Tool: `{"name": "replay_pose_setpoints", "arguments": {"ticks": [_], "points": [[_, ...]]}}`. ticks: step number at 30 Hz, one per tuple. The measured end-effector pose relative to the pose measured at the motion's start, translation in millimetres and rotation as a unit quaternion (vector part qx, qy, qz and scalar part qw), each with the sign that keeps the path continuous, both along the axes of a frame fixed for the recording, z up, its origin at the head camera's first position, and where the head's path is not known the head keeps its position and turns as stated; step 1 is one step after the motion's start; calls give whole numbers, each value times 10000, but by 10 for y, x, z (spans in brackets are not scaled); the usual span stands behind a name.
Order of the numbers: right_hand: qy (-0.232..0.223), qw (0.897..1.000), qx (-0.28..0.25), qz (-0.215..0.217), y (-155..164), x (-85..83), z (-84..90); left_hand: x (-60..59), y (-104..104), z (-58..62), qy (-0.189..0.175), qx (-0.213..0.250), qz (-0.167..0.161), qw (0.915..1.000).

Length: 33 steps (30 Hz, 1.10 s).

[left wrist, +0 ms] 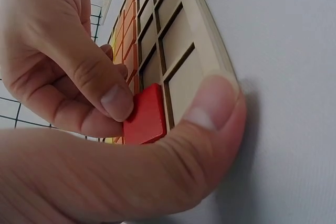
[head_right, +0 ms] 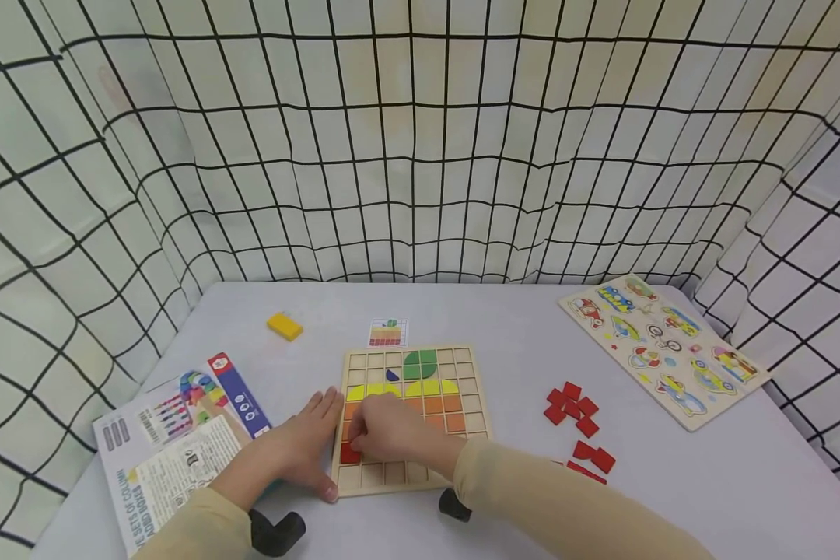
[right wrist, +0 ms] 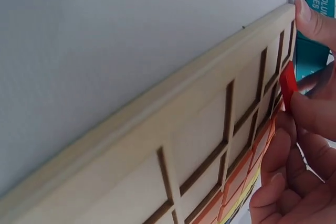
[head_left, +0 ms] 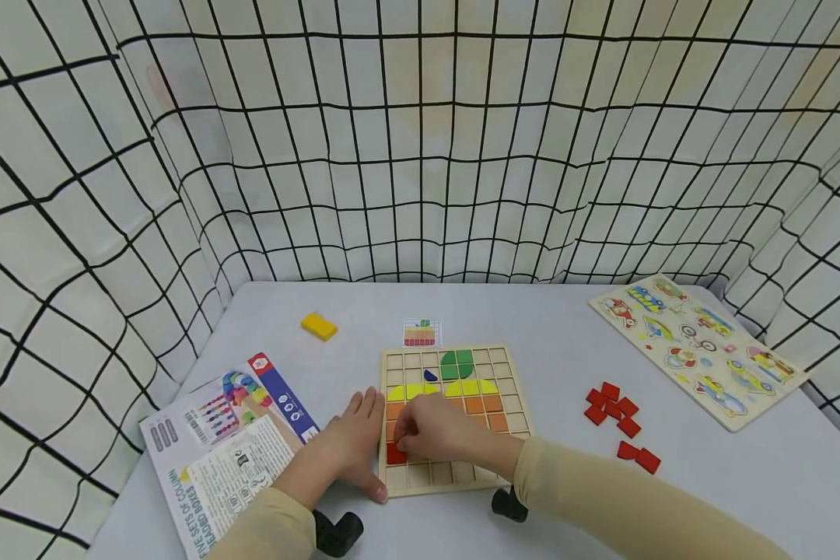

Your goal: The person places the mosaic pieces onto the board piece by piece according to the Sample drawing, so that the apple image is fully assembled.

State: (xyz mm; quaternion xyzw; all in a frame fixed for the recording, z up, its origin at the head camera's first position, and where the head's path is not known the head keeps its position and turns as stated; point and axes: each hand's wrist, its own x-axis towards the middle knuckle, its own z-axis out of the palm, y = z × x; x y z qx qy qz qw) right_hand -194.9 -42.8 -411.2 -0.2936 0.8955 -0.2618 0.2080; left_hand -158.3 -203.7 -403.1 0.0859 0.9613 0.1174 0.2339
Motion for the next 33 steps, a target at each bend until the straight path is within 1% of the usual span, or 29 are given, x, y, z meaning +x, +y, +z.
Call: {"name": "replay_pose_setpoints", "arguments": {"ticks": [5, 12, 15, 19, 20, 23, 26, 28, 31, 33], "points": [[400, 9983, 413, 30, -60, 29, -11, 4, 4, 8, 2, 26, 28, 10000], [668, 9962, 532, 148, -88, 64, 3, 4, 10, 15, 8, 54, 42, 10000], [677, 9969, 354, 174, -68, 64, 5, 5, 9, 16, 19, 46, 32, 10000], [643, 9978, -129, 102, 69, 13, 19, 7, 14, 17, 3, 51, 61, 10000], [616, 9978, -248, 56, 134, -12, 23, 8, 18, 15, -6, 59, 65, 10000], [493, 9979, -388, -180, 412, -99, 61, 12, 27, 12, -15, 74, 68, 9999], [428, 9975, -387, -399, 819, -214, 92, 10, 32, 10, -12, 52, 25, 10000], [512, 9968, -386, -481, 1140, -296, 107, 8, 28, 12, -8, 23, 18, 10000], [803, 9947, -315, -568, 1641, -413, 109, 2, 19, 7, -2, -11, 2, 10000], [921, 9927, -192, -760, 1943, -465, 97, 1, 13, -3, -2, -22, -3, 10000]]}}
